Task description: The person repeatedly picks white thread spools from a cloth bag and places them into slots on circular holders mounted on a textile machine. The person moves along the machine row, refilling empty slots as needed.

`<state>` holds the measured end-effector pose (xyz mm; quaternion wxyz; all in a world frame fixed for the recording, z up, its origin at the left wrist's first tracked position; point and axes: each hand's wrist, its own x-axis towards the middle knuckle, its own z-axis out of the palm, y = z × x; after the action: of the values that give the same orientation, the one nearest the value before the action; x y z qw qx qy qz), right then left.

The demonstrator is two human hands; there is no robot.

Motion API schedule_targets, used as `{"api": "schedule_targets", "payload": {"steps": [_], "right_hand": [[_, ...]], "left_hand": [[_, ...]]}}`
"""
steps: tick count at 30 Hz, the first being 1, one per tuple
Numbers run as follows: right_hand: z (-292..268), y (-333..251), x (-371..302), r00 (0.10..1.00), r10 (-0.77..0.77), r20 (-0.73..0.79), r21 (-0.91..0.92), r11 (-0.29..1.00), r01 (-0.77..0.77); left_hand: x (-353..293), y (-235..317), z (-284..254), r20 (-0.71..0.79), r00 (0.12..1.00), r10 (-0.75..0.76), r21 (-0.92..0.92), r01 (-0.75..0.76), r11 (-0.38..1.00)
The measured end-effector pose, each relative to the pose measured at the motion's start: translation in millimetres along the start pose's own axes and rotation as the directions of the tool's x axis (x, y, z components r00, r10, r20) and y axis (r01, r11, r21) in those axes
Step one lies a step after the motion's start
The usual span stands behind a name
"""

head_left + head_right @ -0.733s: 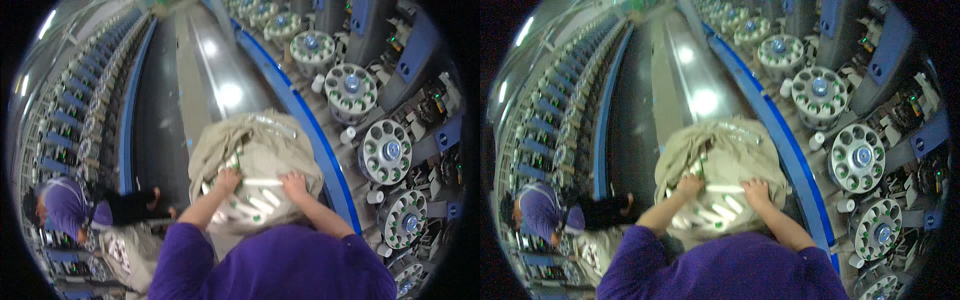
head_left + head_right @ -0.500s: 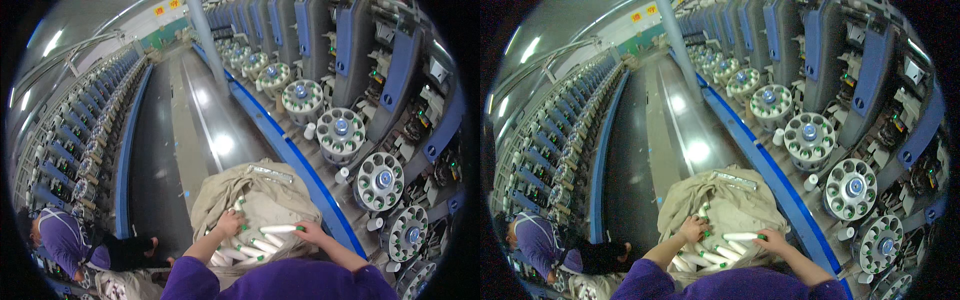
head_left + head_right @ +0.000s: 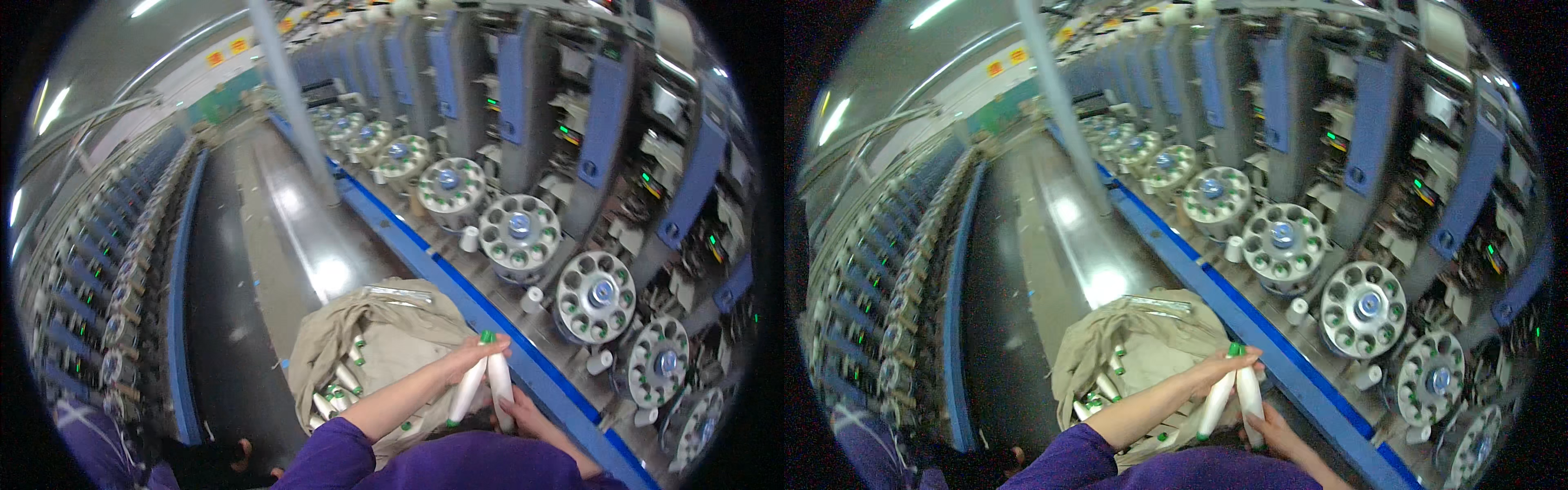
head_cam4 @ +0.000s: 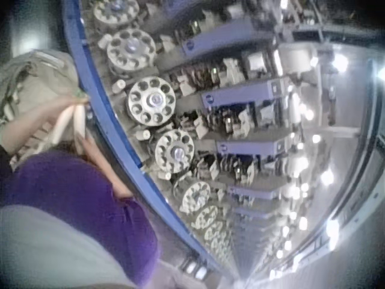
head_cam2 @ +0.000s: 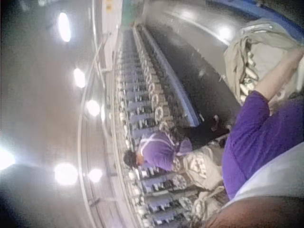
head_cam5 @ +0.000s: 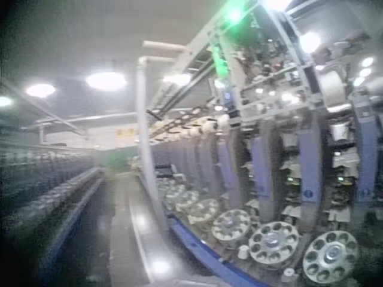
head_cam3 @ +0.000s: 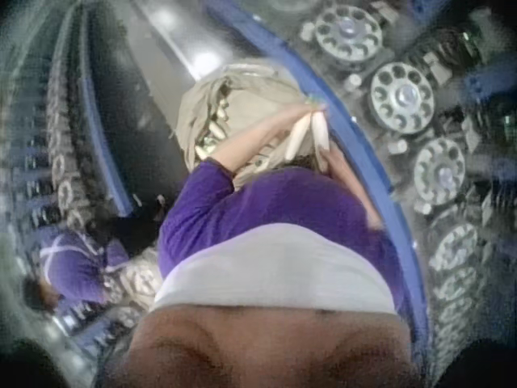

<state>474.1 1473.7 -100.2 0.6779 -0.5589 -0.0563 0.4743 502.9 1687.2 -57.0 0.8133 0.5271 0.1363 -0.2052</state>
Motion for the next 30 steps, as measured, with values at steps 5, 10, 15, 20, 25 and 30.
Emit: {"api": "schedule_targets", "payload": {"steps": [5,10,15,20,25,30], "right_hand": [[-51.2,-69.1,15.9,0.976,-0.117,0.185,0.372,0.928,0.040],[-85.7,-122.2,18.4,0.959,-0.198,0.205,0.278,0.951,0.137],[-174.6,-142.9,-11.1,0.875,-0.231,-0.425,0.252,0.899,0.359],[-221.5,-180.7,-17.9,0.618,-0.329,-0.714,0.222,0.731,0.645],[-192.7,-209.4,58.3,0.915,-0.377,-0.145,0.239,0.884,0.403],[-211.9,-183.2,59.5,0.950,-0.258,-0.175,-0.139,0.962,0.236]], "left_hand": [[61.8,62.5,26.8,0.018,0.961,0.276,-0.165,-0.270,0.949],[105.9,130.2,48.1,-0.159,0.905,0.396,-0.513,-0.418,0.750],[134.7,151.6,72.7,-0.190,0.836,0.515,-0.420,-0.543,0.727],[161.5,145.5,92.1,-0.174,0.814,0.554,-0.315,-0.579,0.752],[174.6,146.9,89.2,-0.168,0.844,0.510,-0.338,-0.535,0.774],[183.5,132.9,75.8,-0.171,0.908,0.382,-0.314,-0.418,0.852]]}}
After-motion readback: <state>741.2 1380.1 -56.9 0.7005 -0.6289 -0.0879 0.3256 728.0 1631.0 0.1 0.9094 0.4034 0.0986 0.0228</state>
